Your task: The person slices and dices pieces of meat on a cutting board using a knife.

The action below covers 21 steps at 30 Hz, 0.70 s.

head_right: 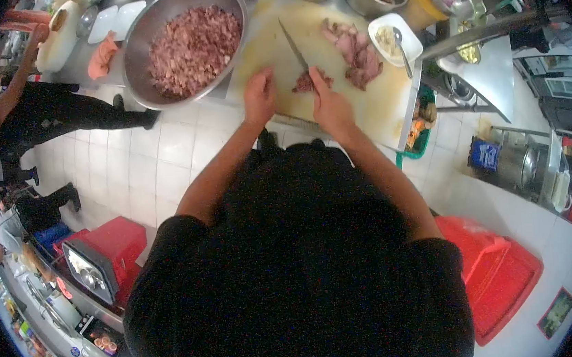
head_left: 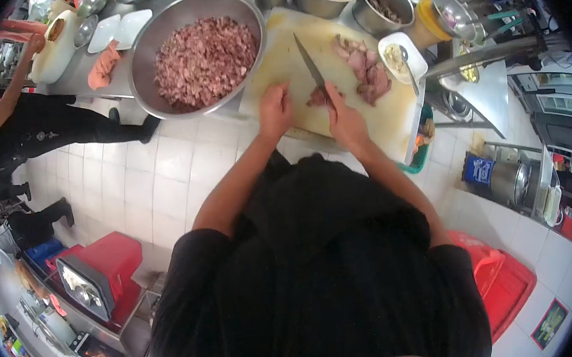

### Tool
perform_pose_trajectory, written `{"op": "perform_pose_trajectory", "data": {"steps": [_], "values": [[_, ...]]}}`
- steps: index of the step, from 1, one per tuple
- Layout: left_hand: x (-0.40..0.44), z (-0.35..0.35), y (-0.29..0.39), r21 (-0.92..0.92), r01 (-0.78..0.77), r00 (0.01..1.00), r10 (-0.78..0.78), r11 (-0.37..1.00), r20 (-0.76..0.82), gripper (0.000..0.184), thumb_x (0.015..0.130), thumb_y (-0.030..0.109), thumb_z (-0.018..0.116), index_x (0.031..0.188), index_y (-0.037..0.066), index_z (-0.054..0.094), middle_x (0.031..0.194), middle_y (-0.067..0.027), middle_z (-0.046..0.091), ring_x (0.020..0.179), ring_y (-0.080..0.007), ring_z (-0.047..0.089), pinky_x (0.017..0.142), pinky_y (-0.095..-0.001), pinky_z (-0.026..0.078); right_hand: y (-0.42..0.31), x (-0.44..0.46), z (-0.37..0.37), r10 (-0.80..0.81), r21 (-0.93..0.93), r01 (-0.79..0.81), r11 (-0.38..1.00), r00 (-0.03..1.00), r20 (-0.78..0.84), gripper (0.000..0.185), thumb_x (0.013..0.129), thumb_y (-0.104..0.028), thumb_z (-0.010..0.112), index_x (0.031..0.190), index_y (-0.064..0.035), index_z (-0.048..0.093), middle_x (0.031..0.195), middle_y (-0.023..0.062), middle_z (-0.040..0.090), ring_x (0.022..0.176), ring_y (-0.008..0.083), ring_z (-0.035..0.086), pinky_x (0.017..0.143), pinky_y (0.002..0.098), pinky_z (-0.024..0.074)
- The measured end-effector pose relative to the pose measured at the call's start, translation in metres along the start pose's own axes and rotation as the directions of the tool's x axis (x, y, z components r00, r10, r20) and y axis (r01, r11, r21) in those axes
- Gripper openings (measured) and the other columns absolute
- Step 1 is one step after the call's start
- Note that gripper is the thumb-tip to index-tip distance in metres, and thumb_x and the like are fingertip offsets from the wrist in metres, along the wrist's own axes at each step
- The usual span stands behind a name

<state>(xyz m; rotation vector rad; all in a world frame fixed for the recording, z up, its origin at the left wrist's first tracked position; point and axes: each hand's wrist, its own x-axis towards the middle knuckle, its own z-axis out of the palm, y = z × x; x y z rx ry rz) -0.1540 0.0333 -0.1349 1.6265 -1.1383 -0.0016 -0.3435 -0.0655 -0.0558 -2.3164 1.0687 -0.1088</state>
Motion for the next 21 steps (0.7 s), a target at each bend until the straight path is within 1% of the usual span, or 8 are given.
{"op": "perform_pose_trajectory", "data": {"steps": [3,7,10,13,15,17,18,21], "values": [[-0.002,0.002,0.0,-0.04,0.061,0.998,-0.06,0.997,0.022,0.026,0.09,-0.005,0.061,0.116,0.0,0.065,0.101,-0.0222,0.065,0.094,-0.0428,0.066,0.084,-0.0465,0.054,0.0,0.007,-0.016,-0.024,-0.054,0.027,0.998,0.999,0.048,0.071,0.102,-0.02,0.057,0.166,-0.0318,0.029,0.1,0.0321,0.072,0.089,0.0535,0.069,0.083,0.0623,0.0532],[-0.001,0.003,-0.004,-0.05,0.041,0.998,-0.039,0.998,0.04,0.026,0.09,-0.005,0.06,0.116,0.0,0.065,0.101,-0.0226,0.065,0.096,-0.0433,0.065,0.085,-0.0463,0.054,-0.009,0.042,-0.049,-0.071,-0.094,0.084,0.992,0.989,0.131,0.071,0.102,-0.02,0.056,0.167,-0.031,0.028,0.102,0.0318,0.072,0.088,0.0535,0.069,0.084,0.0616,0.0538],[0.001,0.002,-0.006,-0.048,0.047,0.998,-0.045,0.998,0.033,0.026,0.09,-0.005,0.059,0.116,-0.001,0.065,0.101,-0.0224,0.064,0.095,-0.0432,0.064,0.085,-0.0462,0.053,-0.017,0.029,-0.03,0.034,-0.099,-0.025,0.995,0.995,0.096,0.07,0.102,-0.019,0.056,0.166,-0.0299,0.031,0.102,0.0311,0.072,0.09,0.0522,0.069,0.086,0.0602,0.0538],[-0.001,0.006,-0.01,-0.04,0.099,0.992,-0.096,0.994,0.076,0.024,0.092,-0.003,0.06,0.116,0.001,0.065,0.101,-0.0209,0.064,0.094,-0.0414,0.065,0.083,-0.0451,0.054,0.001,0.015,0.017,-0.008,0.03,0.013,0.999,0.991,-0.135,0.067,0.101,-0.019,0.058,0.164,-0.0283,0.036,0.101,0.0312,0.072,0.092,0.0507,0.07,0.087,0.0594,0.0539],[-0.012,0.005,-0.013,-0.024,0.146,0.984,-0.143,0.989,0.11,0.02,0.096,0.001,0.064,0.116,0.003,0.065,0.102,-0.0185,0.065,0.093,-0.0382,0.066,0.082,-0.0426,0.055,0.002,0.031,-0.012,-0.011,0.048,0.011,0.999,1.0,-0.007,0.066,0.101,-0.02,0.06,0.163,-0.0273,0.039,0.107,0.0307,0.072,0.1,0.05,0.069,0.091,0.0578,0.0536],[-0.006,0.004,-0.013,0.0,0.055,0.994,-0.055,0.998,0.09,0.02,0.096,0.0,0.064,0.116,0.003,0.065,0.102,-0.0184,0.065,0.092,-0.0377,0.067,0.081,-0.0421,0.055,0.0,0.036,-0.052,-0.008,0.071,0.002,0.997,0.996,0.084,0.064,0.1,-0.021,0.063,0.16,-0.0302,0.044,0.111,0.0309,0.071,0.104,0.0487,0.069,0.094,0.056,0.0526],[-0.003,0.003,-0.012,0.014,0.015,0.997,-0.016,1.0,0.072,0.02,0.096,0.0,0.064,0.116,0.003,0.065,0.102,-0.0184,0.065,0.092,-0.0374,0.067,0.081,-0.0418,0.055,0.007,0.037,-0.061,-0.048,0.037,0.046,0.998,0.996,0.078,0.063,0.1,-0.021,0.062,0.16,-0.0303,0.045,0.112,0.0311,0.071,0.105,0.0486,0.069,0.095,0.0556,0.0525],[-0.001,0.002,-0.002,-0.085,0.058,0.997,-0.053,0.995,0.054,0.027,0.089,-0.004,0.06,0.115,0.0,0.066,0.096,-0.0196,0.063,0.089,-0.0393,0.063,0.08,-0.046,0.052,0.024,0.035,-0.076,-0.107,-0.021,0.11,0.994,0.989,0.103,0.06,0.1,-0.023,0.061,0.158,-0.0296,0.048,0.113,0.0319,0.071,0.107,0.0489,0.068,0.098,0.0546,0.0525]]}}
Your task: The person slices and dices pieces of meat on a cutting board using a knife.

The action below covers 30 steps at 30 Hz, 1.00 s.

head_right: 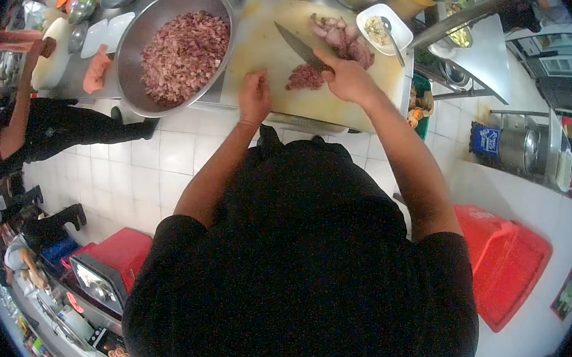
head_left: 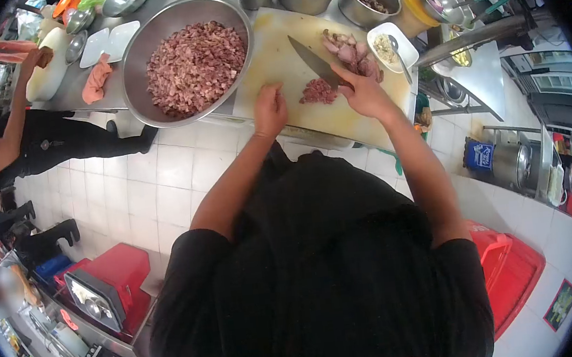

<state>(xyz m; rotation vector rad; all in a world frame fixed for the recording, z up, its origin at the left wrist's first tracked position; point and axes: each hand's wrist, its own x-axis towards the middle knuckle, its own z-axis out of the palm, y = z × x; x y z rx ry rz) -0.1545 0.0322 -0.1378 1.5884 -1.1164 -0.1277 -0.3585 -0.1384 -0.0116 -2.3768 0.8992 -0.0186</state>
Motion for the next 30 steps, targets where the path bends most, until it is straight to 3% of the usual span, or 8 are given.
{"op": "perform_pose_trajectory", "data": {"steps": [6,9,10,14,20,23,26,30], "values": [[0.004,0.002,0.0,0.029,-0.05,0.998,0.051,0.998,-0.027,0.025,0.089,-0.005,0.061,0.114,0.001,0.066,0.092,-0.0177,0.064,0.087,-0.0368,0.064,0.078,-0.0455,0.052,-0.009,-0.013,0.0,0.098,-0.03,-0.096,0.995,0.993,0.066,0.063,0.102,-0.017,0.061,0.162,-0.0268,0.042,0.119,0.0268,0.072,0.108,0.0464,0.07,0.096,0.0506,0.0545],[0.003,0.003,0.003,0.027,-0.024,1.0,0.024,0.999,-0.018,0.025,0.089,-0.005,0.061,0.113,0.001,0.066,0.091,-0.0172,0.063,0.086,-0.0364,0.063,0.077,-0.0456,0.052,-0.015,-0.042,0.056,0.223,0.03,-0.221,0.975,0.974,-0.048,0.067,0.103,-0.016,0.058,0.165,-0.0293,0.036,0.096,0.0286,0.073,0.086,0.0483,0.071,0.079,0.0555,0.0557],[-0.001,0.003,0.004,0.04,0.001,1.0,-0.001,0.999,0.01,0.025,0.089,-0.005,0.061,0.113,0.001,0.066,0.091,-0.0173,0.063,0.087,-0.0367,0.063,0.078,-0.0459,0.052,0.001,-0.048,0.082,0.081,0.136,-0.048,0.99,0.965,-0.25,0.07,0.103,-0.017,0.058,0.166,-0.0311,0.032,0.083,0.0295,0.069,0.075,0.0493,0.068,0.07,0.0588,0.0532],[-0.009,-0.001,-0.001,0.106,0.028,0.995,-0.037,0.994,0.087,0.025,0.089,-0.003,0.063,0.114,0.0,0.064,0.094,-0.0188,0.063,0.09,-0.0387,0.063,0.082,-0.0477,0.052,-0.013,-0.033,0.048,0.13,-0.016,-0.133,0.991,0.986,-0.1,0.071,0.101,-0.02,0.063,0.165,-0.0309,0.035,0.088,0.0277,0.071,0.079,0.0498,0.068,0.071,0.0595,0.0534],[0.004,0.003,0.0,0.157,-0.033,0.993,0.015,0.987,0.115,0.033,0.087,0.002,0.067,0.12,0.001,0.063,0.106,-0.0214,0.064,0.103,-0.0431,0.061,0.092,-0.0513,0.05,0.006,-0.055,0.028,0.109,-0.056,-0.133,0.99,0.944,-0.31,0.068,0.1,-0.019,0.064,0.163,-0.0301,0.04,0.097,0.0221,0.075,0.08,0.0448,0.071,0.075,0.0556,0.0561],[0.008,0.005,0.001,0.124,-0.052,0.987,0.032,0.991,0.156,0.038,0.088,0.004,0.067,0.125,0.001,0.061,0.117,-0.0243,0.062,0.111,-0.0463,0.059,0.098,-0.052,0.049,0.014,-0.07,0.052,0.162,-0.219,-0.206,0.954,0.966,-0.203,0.065,0.098,-0.025,0.066,0.159,-0.0278,0.045,0.101,0.0235,0.076,0.085,0.0438,0.073,0.076,0.0551,0.0583],[0.014,0.008,0.001,0.117,-0.084,0.975,0.058,0.989,0.213,0.042,0.088,0.005,0.068,0.129,0.001,0.059,0.128,-0.026,0.058,0.118,-0.0475,0.057,0.103,-0.0518,0.047,0.012,-0.092,0.075,0.116,-0.066,-0.14,0.988,0.954,-0.275,0.063,0.1,-0.022,0.065,0.159,-0.0294,0.046,0.104,0.0244,0.074,0.084,0.0446,0.072,0.075,0.0528,0.0589],[0.04,0.014,0.001,0.106,-0.128,0.961,0.096,0.986,0.26,0.047,0.089,0.009,0.07,0.134,0.001,0.056,0.136,-0.0258,0.055,0.126,-0.0462,0.054,0.107,-0.0502,0.046,0.013,-0.137,0.087,0.221,0.336,-0.091,0.937,0.901,-0.373,0.059,0.107,-0.023,0.058,0.163,-0.0236,0.041,0.087,0.0121,0.072,0.071,0.0341,0.07,0.07,0.0467,0.0584]]}}
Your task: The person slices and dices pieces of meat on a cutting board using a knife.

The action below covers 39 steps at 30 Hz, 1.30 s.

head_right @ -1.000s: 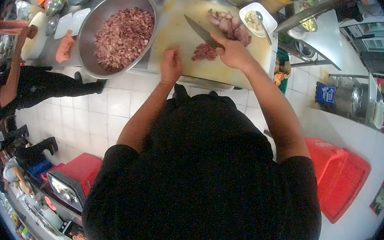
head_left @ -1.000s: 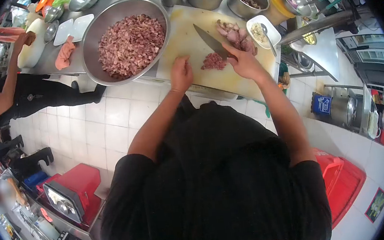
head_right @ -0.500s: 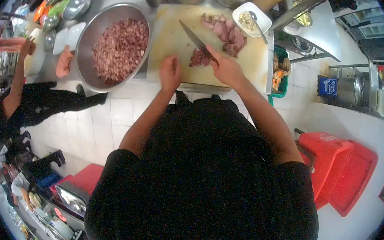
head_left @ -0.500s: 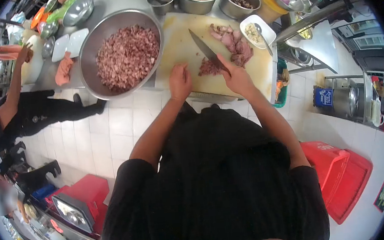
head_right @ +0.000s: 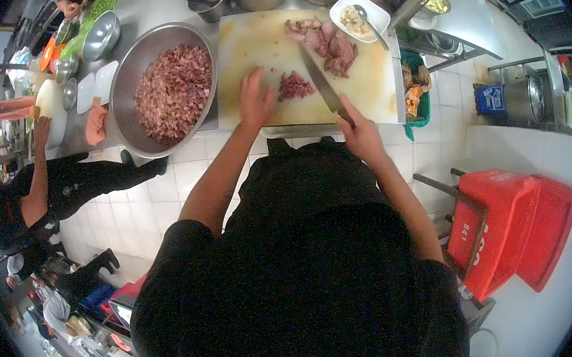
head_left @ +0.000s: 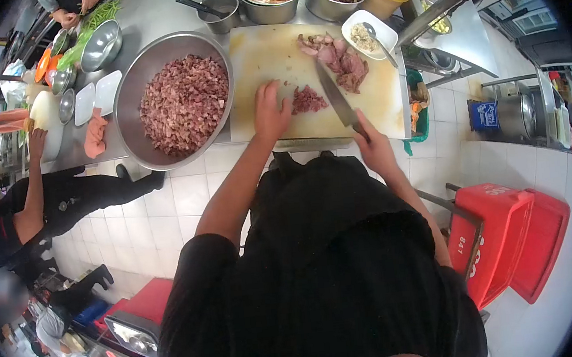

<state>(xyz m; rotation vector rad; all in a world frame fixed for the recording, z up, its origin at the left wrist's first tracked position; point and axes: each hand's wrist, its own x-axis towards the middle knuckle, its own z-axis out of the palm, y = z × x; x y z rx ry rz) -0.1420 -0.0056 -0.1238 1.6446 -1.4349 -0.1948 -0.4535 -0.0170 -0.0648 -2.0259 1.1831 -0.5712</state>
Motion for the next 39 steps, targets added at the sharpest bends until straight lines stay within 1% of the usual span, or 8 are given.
{"op": "perform_pose_trajectory", "data": {"steps": [2,4,8,12,15,18,35,39], "values": [[0.011,0.003,-0.005,-0.013,-0.045,0.998,0.046,0.999,0.034,0.048,0.09,0.013,0.072,0.134,0.001,0.056,0.137,-0.0258,0.055,0.128,-0.0461,0.053,0.109,-0.0497,0.046,0.004,-0.033,-0.018,0.21,0.243,-0.217,0.946,0.976,0.053,0.058,0.11,-0.025,0.054,0.166,-0.0207,0.038,0.075,0.0054,0.064,0.061,0.0235,0.063,0.06,0.0394,0.0557],[0.017,0.009,-0.003,-0.028,-0.062,0.994,0.064,0.998,0.086,0.05,0.091,0.017,0.073,0.135,0.002,0.057,0.138,-0.0255,0.055,0.129,-0.0456,0.054,0.111,-0.0491,0.046,-0.032,-0.064,-0.051,0.54,0.481,-0.602,0.637,0.794,0.279,0.058,0.113,-0.029,0.052,0.167,-0.0183,0.035,0.068,-0.0007,0.054,0.052,0.0118,0.053,0.047,0.03,0.0497],[0.024,0.021,0.0,-0.027,-0.084,0.98,0.087,0.996,0.178,0.05,0.091,0.021,0.075,0.134,0.003,0.058,0.14,-0.0235,0.055,0.13,-0.0433,0.056,0.11,-0.0487,0.048,-0.034,-0.121,-0.042,0.696,0.665,-0.659,0.352,0.659,0.284,0.057,0.113,-0.029,0.05,0.167,-0.0227,0.035,0.065,-0.0004,0.051,0.046,0.0093,0.046,0.04,0.0243,0.0403],[0.027,0.042,0.007,-0.156,-0.121,0.955,0.158,0.98,0.252,0.044,0.094,0.021,0.074,0.13,0.001,0.06,0.139,-0.0242,0.056,0.127,-0.044,0.058,0.108,-0.0475,0.049,-0.038,-0.117,-0.007,0.68,0.639,-0.655,0.403,0.682,0.27,0.056,0.114,-0.028,0.049,0.168,-0.0228,0.034,0.066,-0.0003,0.052,0.047,0.0094,0.047,0.041,0.0249,0.0399],[0.025,0.045,0.027,-0.317,0.098,0.908,0.046,0.943,0.417,0.042,0.093,0.019,0.074,0.128,0.0,0.06,0.138,-0.0236,0.057,0.125,-0.0437,0.059,0.104,-0.0461,0.052,-0.053,-0.1,0.015,0.652,0.648,-0.64,0.413,0.705,0.28,0.055,0.114,-0.026,0.048,0.168,-0.0239,0.034,0.066,-0.0005,0.052,0.048,0.0094,0.047,0.043,0.0255,0.0406],[0.024,0.052,0.028,-0.207,-0.16,0.938,0.214,0.965,0.272,0.041,0.093,0.017,0.073,0.127,0.0,0.06,0.137,-0.0231,0.057,0.122,-0.0432,0.06,0.102,-0.045,0.054,-0.053,-0.088,0.047,0.604,0.678,-0.612,0.407,0.737,0.303,0.055,0.114,-0.023,0.048,0.167,-0.0273,0.035,0.066,0.0001,0.053,0.049,0.0098,0.048,0.045,0.0268,0.042],[0.02,0.06,0.024,-0.273,-0.024,0.98,0.077,0.962,0.184,0.022,0.095,0.012,0.069,0.114,0.001,0.069,0.136,-0.0204,0.06,0.121,-0.0401,0.063,0.104,-0.0447,0.053,-0.072,-0.033,0.122,0.498,0.766,-0.476,0.431,0.834,0.238,0.061,0.114,-0.022,0.047,0.17,-0.0228,0.023,0.072,0.0028,0.055,0.055,0.0117,0.052,0.049,0.0291,0.0493],[0.031,0.042,0.029,-0.261,-0.096,0.995,0.096,0.96,-0.014,0.019,0.097,0.009,0.067,0.114,0.002,0.07,0.134,-0.021,0.062,0.12,-0.0404,0.064,0.104,-0.0449,0.053,-0.103,-0.023,0.094,0.449,0.705,-0.491,0.512,0.852,0.268,0.059,0.114,-0.021,0.046,0.17,-0.0237,0.027,0.074,0.0021,0.054,0.056,0.0112,0.051,0.05,0.0289,0.0475]]}}
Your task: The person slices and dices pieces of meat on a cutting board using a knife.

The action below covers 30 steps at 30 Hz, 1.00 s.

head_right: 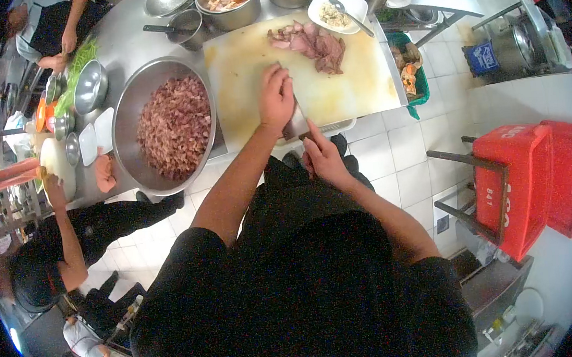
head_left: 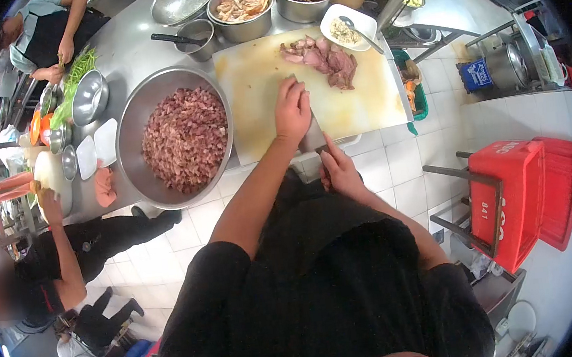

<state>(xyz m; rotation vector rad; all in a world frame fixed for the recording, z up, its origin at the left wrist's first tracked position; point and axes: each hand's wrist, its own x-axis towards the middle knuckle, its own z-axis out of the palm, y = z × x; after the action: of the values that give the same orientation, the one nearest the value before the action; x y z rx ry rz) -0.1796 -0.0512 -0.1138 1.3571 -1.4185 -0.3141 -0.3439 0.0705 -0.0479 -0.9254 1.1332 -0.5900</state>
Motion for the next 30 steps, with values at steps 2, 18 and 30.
{"op": "perform_pose_trajectory", "data": {"steps": [2,18,30], "values": [[0.019,-0.029,0.017,0.059,-0.031,0.995,0.036,0.998,-0.091,0.019,0.097,0.008,0.067,0.114,0.001,0.07,0.131,-0.0216,0.064,0.121,-0.0407,0.064,0.105,-0.0454,0.052,-0.034,-0.006,0.011,-0.027,-0.063,0.031,0.998,0.997,0.067,0.059,0.113,-0.019,0.046,0.169,-0.0226,0.028,0.072,0.0016,0.052,0.054,0.0107,0.05,0.05,0.0282,0.0468],[0.037,-0.269,-0.019,0.55,0.11,0.966,0.041,0.828,-0.255,0.032,0.097,0.007,0.066,0.128,-0.001,0.068,0.13,-0.0243,0.067,0.124,-0.0433,0.062,0.107,-0.048,0.049,-0.098,0.02,0.016,-0.574,-0.653,0.515,0.555,0.806,0.148,0.059,0.102,-0.015,0.063,0.158,-0.0197,0.049,0.111,0.0209,0.075,0.091,0.0359,0.076,0.081,0.0442,0.0596],[0.051,-0.21,0.014,0.532,-0.114,0.981,0.178,0.839,-0.07,0.035,0.101,0.01,0.064,0.132,-0.006,0.063,0.139,-0.0248,0.062,0.133,-0.0445,0.056,0.114,-0.0511,0.044,-0.03,0.065,-0.059,-0.536,-0.938,0.253,0.236,0.839,0.092,0.042,0.096,-0.016,0.059,0.138,-0.019,0.059,0.105,0.0208,0.068,0.097,0.0413,0.07,0.085,0.0526,0.0562]]}}
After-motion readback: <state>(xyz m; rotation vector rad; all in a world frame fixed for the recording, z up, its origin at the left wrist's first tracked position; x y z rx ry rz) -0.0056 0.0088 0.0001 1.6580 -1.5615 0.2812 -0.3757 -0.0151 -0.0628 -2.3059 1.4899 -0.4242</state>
